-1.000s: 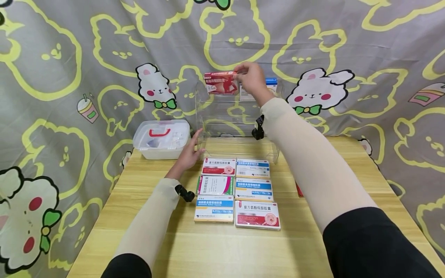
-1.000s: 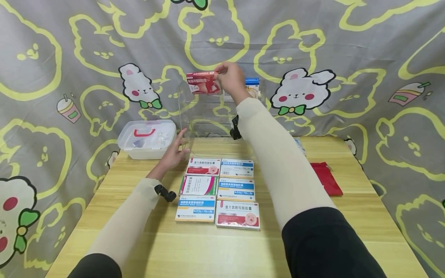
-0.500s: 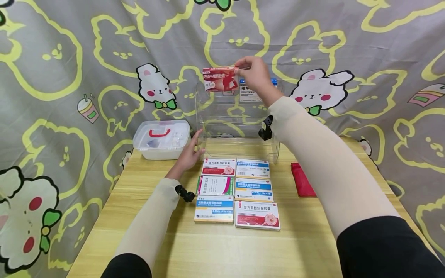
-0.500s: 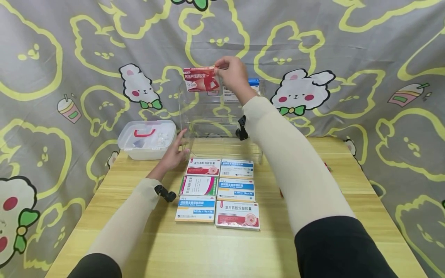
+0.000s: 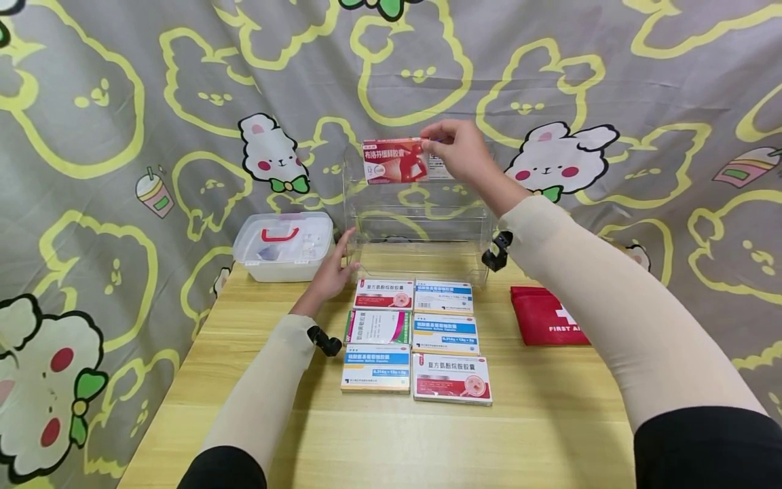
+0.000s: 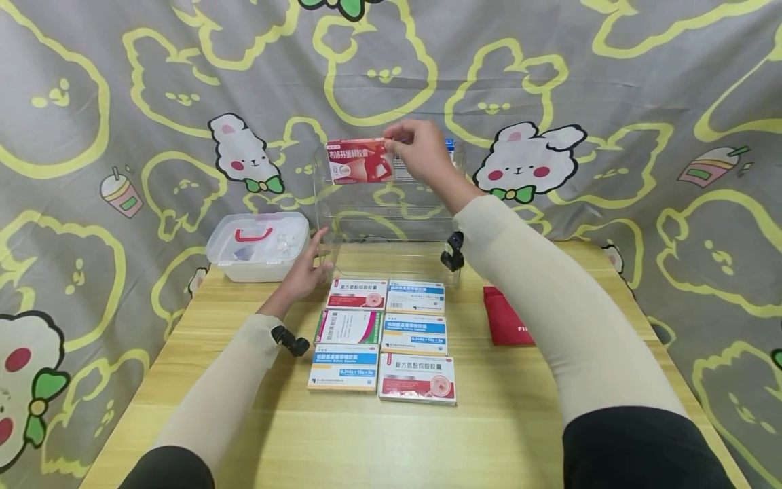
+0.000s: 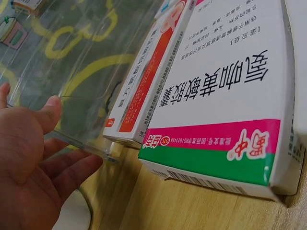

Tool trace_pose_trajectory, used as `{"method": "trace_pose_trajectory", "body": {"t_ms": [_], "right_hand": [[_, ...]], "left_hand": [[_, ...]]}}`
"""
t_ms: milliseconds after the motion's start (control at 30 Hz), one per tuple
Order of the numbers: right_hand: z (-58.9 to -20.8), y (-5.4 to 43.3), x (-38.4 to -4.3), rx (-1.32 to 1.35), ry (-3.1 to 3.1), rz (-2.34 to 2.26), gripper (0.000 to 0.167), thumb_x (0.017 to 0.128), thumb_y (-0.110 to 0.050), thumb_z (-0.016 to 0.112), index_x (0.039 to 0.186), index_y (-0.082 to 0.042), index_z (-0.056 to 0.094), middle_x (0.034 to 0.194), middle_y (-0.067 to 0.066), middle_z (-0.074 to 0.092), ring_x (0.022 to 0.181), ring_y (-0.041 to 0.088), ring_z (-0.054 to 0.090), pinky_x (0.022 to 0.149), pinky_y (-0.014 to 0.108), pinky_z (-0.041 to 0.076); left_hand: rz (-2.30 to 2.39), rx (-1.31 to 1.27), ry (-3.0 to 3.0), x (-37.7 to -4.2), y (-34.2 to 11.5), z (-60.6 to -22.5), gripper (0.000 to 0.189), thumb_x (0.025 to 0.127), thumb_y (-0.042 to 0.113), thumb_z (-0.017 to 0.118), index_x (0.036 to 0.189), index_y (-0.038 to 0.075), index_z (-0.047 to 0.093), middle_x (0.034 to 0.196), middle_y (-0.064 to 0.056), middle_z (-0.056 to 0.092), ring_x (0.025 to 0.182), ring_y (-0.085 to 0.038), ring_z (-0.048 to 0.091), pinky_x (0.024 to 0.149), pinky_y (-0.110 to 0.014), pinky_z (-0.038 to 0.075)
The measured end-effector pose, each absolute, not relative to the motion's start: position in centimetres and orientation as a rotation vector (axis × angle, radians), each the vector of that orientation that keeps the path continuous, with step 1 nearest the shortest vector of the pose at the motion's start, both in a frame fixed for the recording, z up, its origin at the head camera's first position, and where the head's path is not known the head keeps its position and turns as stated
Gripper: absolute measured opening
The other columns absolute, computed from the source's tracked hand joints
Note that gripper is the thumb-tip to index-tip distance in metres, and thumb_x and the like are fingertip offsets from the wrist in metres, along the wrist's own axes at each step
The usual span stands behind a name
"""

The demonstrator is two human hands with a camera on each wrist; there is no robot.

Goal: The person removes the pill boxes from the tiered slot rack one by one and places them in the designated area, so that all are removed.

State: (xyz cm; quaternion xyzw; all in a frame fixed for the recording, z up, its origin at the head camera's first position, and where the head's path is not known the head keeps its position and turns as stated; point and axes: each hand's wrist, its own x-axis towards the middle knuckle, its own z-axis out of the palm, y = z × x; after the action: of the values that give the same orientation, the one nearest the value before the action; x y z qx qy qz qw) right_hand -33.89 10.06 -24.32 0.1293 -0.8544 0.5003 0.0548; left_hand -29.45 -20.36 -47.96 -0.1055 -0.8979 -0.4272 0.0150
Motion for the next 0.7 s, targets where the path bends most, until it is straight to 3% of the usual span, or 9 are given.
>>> {"method": "trace_pose_trajectory", "body": {"t_ms": [233, 367, 467, 700], "right_hand": [[-26.5, 11.7, -31.6, 0.445, -2.631, 1.483, 0.029, 0.103, -0.028, 0.065, 0.127, -0.012, 0.073, 0.115, 0.004, 0.068, 0.095, 0.019, 0.058, 0.076, 0.027, 0.049], [-27.9, 12.9, -30.3, 0.476, -2.630, 1.497, 0.029, 0.103, -0.025, 0.065, 0.127, -0.011, 0.073, 0.120, 0.006, 0.066, 0.100, 0.022, 0.060, 0.081, 0.029, 0.053], [-29.0, 13.9, -29.3, 0.484, -2.633, 1.538, 0.029, 0.103, -0.024, 0.066, 0.127, -0.009, 0.072, 0.123, 0.007, 0.065, 0.104, 0.025, 0.060, 0.083, 0.029, 0.053], [-31.7, 16.4, -26.6, 0.451, -2.698, 1.563, 0.028, 0.102, -0.026, 0.066, 0.126, -0.012, 0.073, 0.123, 0.006, 0.068, 0.103, 0.022, 0.061, 0.083, 0.026, 0.051]], "left_hand": [[-1.323, -0.334, -2.796, -29.4, -20.4, -48.0, 0.083, 0.105, 0.013, 0.060, 0.164, 0.044, 0.011, 0.149, -0.034, 0.046, 0.061, -0.027, 0.058, 0.059, -0.035, 0.050], [-1.299, -0.333, -2.803, -29.4, -20.4, -48.0, 0.084, 0.105, 0.012, 0.061, 0.164, 0.044, 0.011, 0.147, -0.032, 0.050, 0.094, -0.035, 0.065, 0.061, -0.035, 0.050], [-1.286, -0.330, -2.806, -29.4, -20.4, -48.0, 0.084, 0.105, 0.012, 0.061, 0.164, 0.044, 0.011, 0.145, -0.030, 0.053, 0.125, -0.038, 0.056, 0.063, -0.037, 0.052], [-1.279, -0.325, -2.808, -29.3, -20.3, -47.8, 0.084, 0.105, 0.013, 0.061, 0.164, 0.045, 0.010, 0.147, -0.029, 0.052, 0.137, -0.042, 0.047, 0.066, -0.040, 0.052]]}}
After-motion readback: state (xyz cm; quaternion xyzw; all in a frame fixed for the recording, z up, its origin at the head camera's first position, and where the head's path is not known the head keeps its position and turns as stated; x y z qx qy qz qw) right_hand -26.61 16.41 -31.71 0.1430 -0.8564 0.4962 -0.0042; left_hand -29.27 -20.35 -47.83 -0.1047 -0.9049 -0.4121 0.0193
